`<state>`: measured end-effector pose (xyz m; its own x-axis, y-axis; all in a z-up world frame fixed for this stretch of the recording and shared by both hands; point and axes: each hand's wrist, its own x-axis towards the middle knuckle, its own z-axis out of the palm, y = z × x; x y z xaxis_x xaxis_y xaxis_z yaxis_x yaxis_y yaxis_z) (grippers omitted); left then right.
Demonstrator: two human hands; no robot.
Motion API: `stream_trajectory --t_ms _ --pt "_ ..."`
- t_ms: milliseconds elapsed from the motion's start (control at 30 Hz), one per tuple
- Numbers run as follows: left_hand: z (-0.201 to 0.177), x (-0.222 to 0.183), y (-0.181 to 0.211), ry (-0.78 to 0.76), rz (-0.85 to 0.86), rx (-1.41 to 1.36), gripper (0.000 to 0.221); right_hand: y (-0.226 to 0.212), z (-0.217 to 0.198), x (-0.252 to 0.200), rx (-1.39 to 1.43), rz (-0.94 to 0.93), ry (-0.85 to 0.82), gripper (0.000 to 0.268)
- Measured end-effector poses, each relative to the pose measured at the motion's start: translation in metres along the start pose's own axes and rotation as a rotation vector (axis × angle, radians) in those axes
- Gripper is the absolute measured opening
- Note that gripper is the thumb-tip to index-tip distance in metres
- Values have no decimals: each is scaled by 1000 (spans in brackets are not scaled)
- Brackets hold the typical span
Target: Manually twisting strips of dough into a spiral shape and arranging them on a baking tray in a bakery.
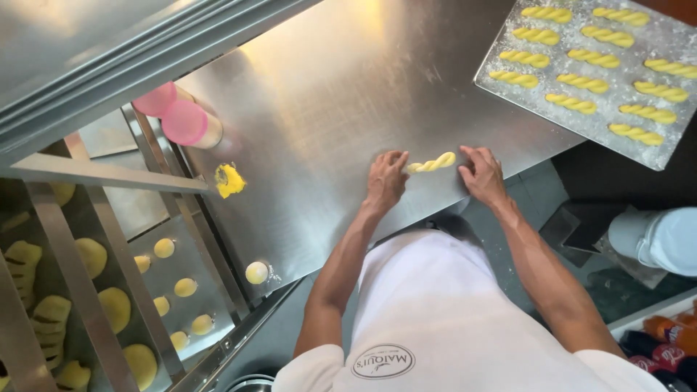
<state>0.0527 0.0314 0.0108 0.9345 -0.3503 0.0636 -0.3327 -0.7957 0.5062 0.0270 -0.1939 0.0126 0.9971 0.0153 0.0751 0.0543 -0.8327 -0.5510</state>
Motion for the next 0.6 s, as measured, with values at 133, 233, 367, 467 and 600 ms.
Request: stream_trajectory --t_ms 133,233,367,467,600 --pt "30 14 -10 -21 0 -87 27 -21 -7 22 -51 -87 -192 54" --pt "5 11 3 0 38 -118 14 -31 -12 29 -39 -129 -268 28" --pt "-11 -3 14 135 7 -78 9 -24 -17 41 -115 -202 -281 24" --pt "-14 -17 22 196 -11 41 10 -17 -8 30 -165 -200 -303 27" --pt "-6 -21 26 261 -89 3 30 -32 -9 1 -211 -275 -163 52"
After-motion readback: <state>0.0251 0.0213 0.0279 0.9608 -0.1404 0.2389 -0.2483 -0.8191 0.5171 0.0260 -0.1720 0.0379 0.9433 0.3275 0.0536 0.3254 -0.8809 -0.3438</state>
